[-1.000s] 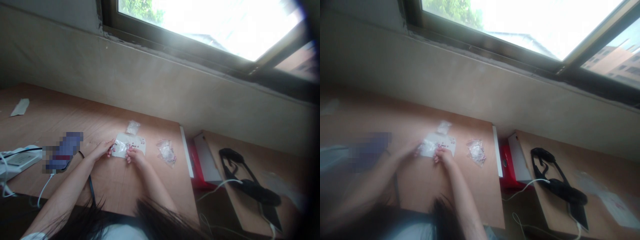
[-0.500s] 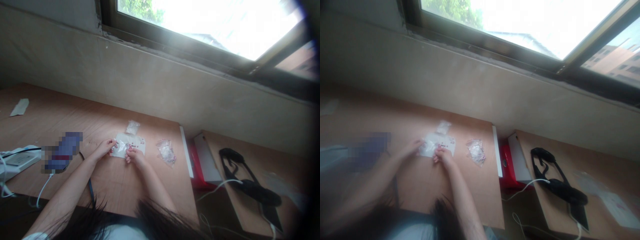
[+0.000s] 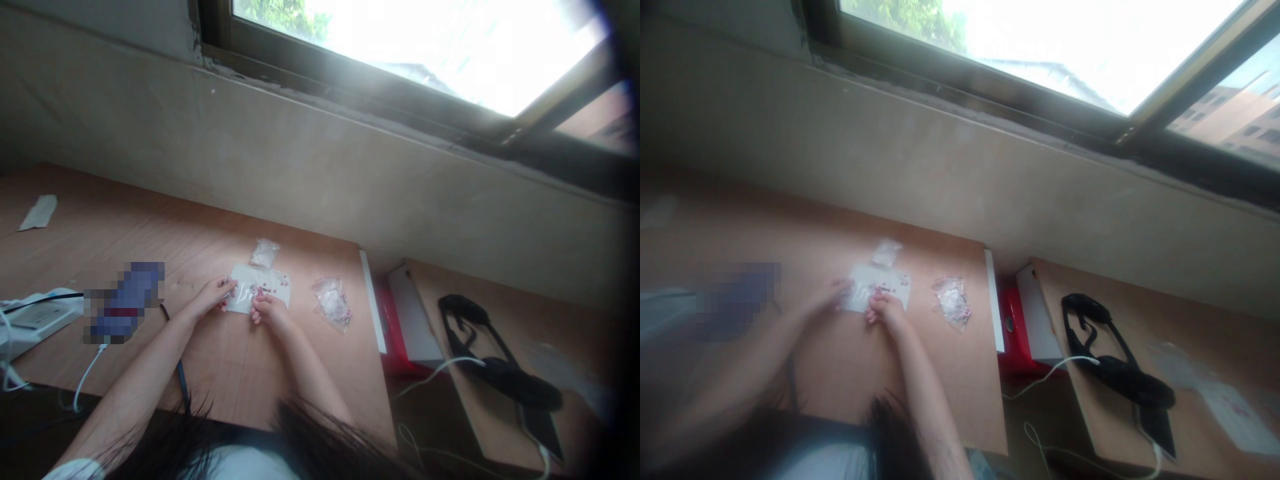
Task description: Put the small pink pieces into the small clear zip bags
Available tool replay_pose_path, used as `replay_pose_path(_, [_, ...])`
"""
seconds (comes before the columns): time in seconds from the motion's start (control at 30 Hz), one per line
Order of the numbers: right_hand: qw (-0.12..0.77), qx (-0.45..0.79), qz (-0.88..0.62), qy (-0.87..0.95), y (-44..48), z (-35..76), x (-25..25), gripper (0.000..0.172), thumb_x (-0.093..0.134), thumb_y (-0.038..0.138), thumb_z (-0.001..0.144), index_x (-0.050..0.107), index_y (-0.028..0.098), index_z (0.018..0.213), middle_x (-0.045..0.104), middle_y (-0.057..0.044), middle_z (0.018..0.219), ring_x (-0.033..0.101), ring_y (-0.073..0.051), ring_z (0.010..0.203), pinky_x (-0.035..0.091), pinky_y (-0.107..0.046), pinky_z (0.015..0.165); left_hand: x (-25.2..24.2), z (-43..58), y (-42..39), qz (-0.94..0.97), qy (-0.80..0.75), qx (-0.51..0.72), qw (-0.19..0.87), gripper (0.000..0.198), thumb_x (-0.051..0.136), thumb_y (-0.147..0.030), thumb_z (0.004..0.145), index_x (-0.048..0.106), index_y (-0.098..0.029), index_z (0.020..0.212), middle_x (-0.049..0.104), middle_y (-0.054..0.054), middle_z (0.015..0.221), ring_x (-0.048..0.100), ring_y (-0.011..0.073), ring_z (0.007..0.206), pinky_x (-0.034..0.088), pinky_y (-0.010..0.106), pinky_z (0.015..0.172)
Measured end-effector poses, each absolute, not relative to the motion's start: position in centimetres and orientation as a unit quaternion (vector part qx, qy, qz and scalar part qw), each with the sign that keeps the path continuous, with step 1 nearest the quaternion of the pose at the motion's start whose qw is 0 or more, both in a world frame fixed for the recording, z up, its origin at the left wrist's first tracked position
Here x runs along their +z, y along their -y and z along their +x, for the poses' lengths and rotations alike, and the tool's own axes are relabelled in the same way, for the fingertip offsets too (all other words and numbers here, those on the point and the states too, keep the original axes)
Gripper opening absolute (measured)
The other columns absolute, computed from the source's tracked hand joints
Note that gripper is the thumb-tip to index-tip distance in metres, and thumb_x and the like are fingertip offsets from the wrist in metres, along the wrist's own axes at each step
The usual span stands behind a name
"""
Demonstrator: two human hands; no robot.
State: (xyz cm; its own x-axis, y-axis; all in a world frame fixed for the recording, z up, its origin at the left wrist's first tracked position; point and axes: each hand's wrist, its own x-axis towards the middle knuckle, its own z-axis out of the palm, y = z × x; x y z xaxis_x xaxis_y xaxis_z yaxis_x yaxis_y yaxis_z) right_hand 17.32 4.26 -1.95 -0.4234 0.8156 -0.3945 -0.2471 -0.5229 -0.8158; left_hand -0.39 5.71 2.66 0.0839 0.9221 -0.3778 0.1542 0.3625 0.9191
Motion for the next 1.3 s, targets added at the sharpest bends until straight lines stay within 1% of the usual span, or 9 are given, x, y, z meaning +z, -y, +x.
replay_pose_path(0.23, [0.348, 0.764, -0.416, 0.35, -4.1, 17.4, -1.5, 0.025, 0.064, 0.032, 0.06, 0.053, 0.012, 0.07, 0.058, -0.001, 0.057, 0.051, -0.008, 0.044, 0.04, -0.021, 0.045, 3.4, -0.2, -5.6, 0.48, -0.586, 0.332, 0.562, 0.041, 0.052, -0.054, 0.062, 0.046, -0.013, 0.06, 0.044, -0.005, 0.047, 0.04, 0.0051, 0.034, 0.033, 0.016, 0.03])
replay_pose_path(0.47, [0.357, 0.766, -0.416, 0.337, -4.1, 17.5, -1.4, 0.027, 0.065, 0.032, 0.058, 0.054, 0.012, 0.072, 0.058, -0.002, 0.06, 0.051, -0.008, 0.045, 0.039, -0.02, 0.043, 3.7, -0.5, -5.7, 0.48, -0.565, 0.339, 0.579, 0.039, 0.058, -0.049, 0.059, 0.049, -0.013, 0.067, 0.05, -0.003, 0.053, 0.045, 0.0073, 0.042, 0.038, 0.018, 0.036])
replay_pose_path(0.67, [0.369, 0.774, -0.402, 0.321, -4.1, 17.7, -1.7, 0.026, 0.064, 0.031, 0.06, 0.054, 0.012, 0.074, 0.059, -0.001, 0.06, 0.051, -0.008, 0.044, 0.039, -0.02, 0.042, 4.1, 0.1, -5.8, 0.498, -0.571, 0.324, 0.567, 0.037, 0.052, -0.049, 0.064, 0.046, -0.014, 0.058, 0.042, -0.006, 0.044, 0.04, 0.0057, 0.035, 0.035, 0.018, 0.035])
replay_pose_path(0.9, [0.366, 0.785, -0.395, 0.306, -4.1, 17.7, -1.2, 0.028, 0.066, 0.032, 0.058, 0.055, 0.012, 0.073, 0.061, -0.005, 0.066, 0.055, -0.01, 0.048, 0.044, -0.024, 0.048, 5.7, 0.5, -5.9, 0.481, -0.577, 0.328, 0.573, 0.031, 0.058, -0.043, 0.06, 0.052, -0.013, 0.066, 0.05, -0.003, 0.056, 0.046, 0.0083, 0.046, 0.038, 0.019, 0.04])
replay_pose_path(1.0, [0.365, 0.78, -0.412, 0.297, -3.9, 17.8, -0.1, 0.03, 0.066, 0.033, 0.058, 0.055, 0.013, 0.077, 0.063, -0.007, 0.075, 0.057, -0.012, 0.053, 0.045, -0.025, 0.051, 6.3, -0.1, -5.5, 0.496, -0.56, 0.329, 0.576, 0.03, 0.057, -0.041, 0.062, 0.054, -0.013, 0.071, 0.054, -0.001, 0.06, 0.05, 0.0104, 0.051, 0.04, 0.02, 0.045])
replay_pose_path(1.1, [0.383, 0.748, -0.453, 0.298, -3.9, 18.4, 1.7, 0.032, 0.066, 0.035, 0.057, 0.055, 0.014, 0.079, 0.063, -0.007, 0.08, 0.059, -0.014, 0.061, 0.045, -0.026, 0.054, 6.9, -1.6, -4.9, 0.542, -0.513, 0.267, 0.609, 0.029, 0.058, -0.039, 0.063, 0.06, -0.015, 0.079, 0.06, 0.002, 0.071, 0.055, 0.0143, 0.064, 0.042, 0.022, 0.055])
replay_pose_path(1.17, [0.417, 0.699, -0.479, 0.328, -4.0, 19.0, 3.1, 0.03, 0.065, 0.035, 0.057, 0.056, 0.015, 0.077, 0.062, -0.005, 0.076, 0.058, -0.014, 0.061, 0.044, -0.025, 0.053, 7.1, -2.8, -4.7, 0.572, -0.48, 0.194, 0.636, 0.028, 0.058, -0.038, 0.064, 0.063, -0.019, 0.084, 0.063, 0.003, 0.078, 0.056, 0.0158, 0.07, 0.043, 0.022, 0.06])
replay_pose_path(1.2, [0.433, 0.669, -0.491, 0.352, -4.0, 19.3, 3.8, 0.027, 0.064, 0.035, 0.058, 0.057, 0.015, 0.076, 0.062, -0.004, 0.072, 0.057, -0.013, 0.059, 0.044, -0.025, 0.051, 7.2, -3.2, -4.7, 0.576, -0.478, 0.184, 0.637, 0.029, 0.058, -0.039, 0.064, 0.063, -0.019, 0.085, 0.063, 0.003, 0.08, 0.056, 0.0159, 0.071, 0.043, 0.022, 0.061])
replay_pose_path(1.3, [0.439, 0.571, -0.533, 0.445, -4.2, 20.1, 6.1, 0.02, 0.06, 0.032, 0.062, 0.061, 0.017, 0.074, 0.058, -0.001, 0.06, 0.051, -0.012, 0.052, 0.041, -0.024, 0.048, 7.4, -3.0, -5.2, 0.559, -0.501, 0.266, 0.605, 0.033, 0.054, -0.041, 0.068, 0.061, -0.019, 0.092, 0.062, 0.004, 0.09, 0.056, 0.0161, 0.076, 0.043, 0.022, 0.064])
